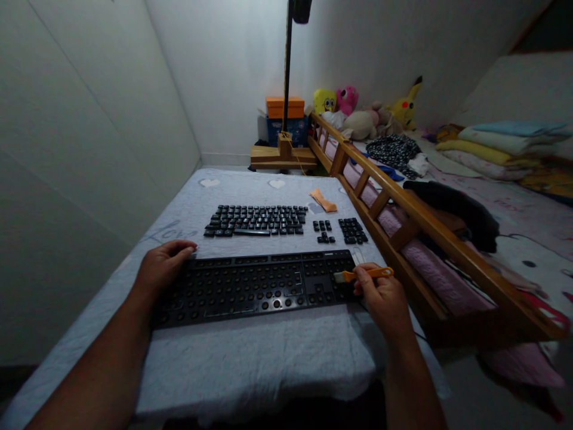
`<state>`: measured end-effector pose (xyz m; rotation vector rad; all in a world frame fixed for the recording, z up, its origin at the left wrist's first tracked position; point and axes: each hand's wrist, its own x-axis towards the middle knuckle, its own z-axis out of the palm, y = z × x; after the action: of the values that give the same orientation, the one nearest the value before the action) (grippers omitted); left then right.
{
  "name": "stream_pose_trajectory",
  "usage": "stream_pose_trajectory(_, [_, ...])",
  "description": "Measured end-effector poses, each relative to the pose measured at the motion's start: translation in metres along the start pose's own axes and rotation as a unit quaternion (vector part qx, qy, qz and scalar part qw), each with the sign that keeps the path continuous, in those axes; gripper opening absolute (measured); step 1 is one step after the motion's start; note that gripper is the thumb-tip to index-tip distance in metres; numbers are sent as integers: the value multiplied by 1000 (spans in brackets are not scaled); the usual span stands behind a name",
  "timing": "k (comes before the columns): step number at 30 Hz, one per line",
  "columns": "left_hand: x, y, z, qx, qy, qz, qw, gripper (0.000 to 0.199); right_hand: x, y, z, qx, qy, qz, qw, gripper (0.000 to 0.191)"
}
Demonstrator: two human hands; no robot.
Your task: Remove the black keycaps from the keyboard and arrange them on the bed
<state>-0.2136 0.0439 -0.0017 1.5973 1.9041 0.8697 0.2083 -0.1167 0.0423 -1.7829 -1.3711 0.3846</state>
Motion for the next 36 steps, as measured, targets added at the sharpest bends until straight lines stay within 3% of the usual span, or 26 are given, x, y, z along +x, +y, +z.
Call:
stream_pose_trajectory(4, [0,-1,0,-5,-2,-8,1000,47,0,1,6,-6,-12,7,1000,39])
stream_pose_trajectory(15, [0,-2,2,-18,-2,-9,1000,48,7,18,-14,-132,72,-41,988,39])
stream_pose_trajectory(21, [2,-6,2,-18,-1,-2,1000,47,-1,6,-4,-6,-5,12,1000,37])
stream_pose_trajectory(24, [2,-5,1,-17,1,-3,1000,47,-2,5,1,-2,-24,13,1000,38])
stream_pose_trajectory(31, [1,-2,1,-21,-3,-11,1000,48,6,18,-10,-111,45,-53,991,36])
stream_pose_trajectory(36, [0,-1,1,-17,1,-13,1000,48,5,17,-16,-116,84,-65,988,34])
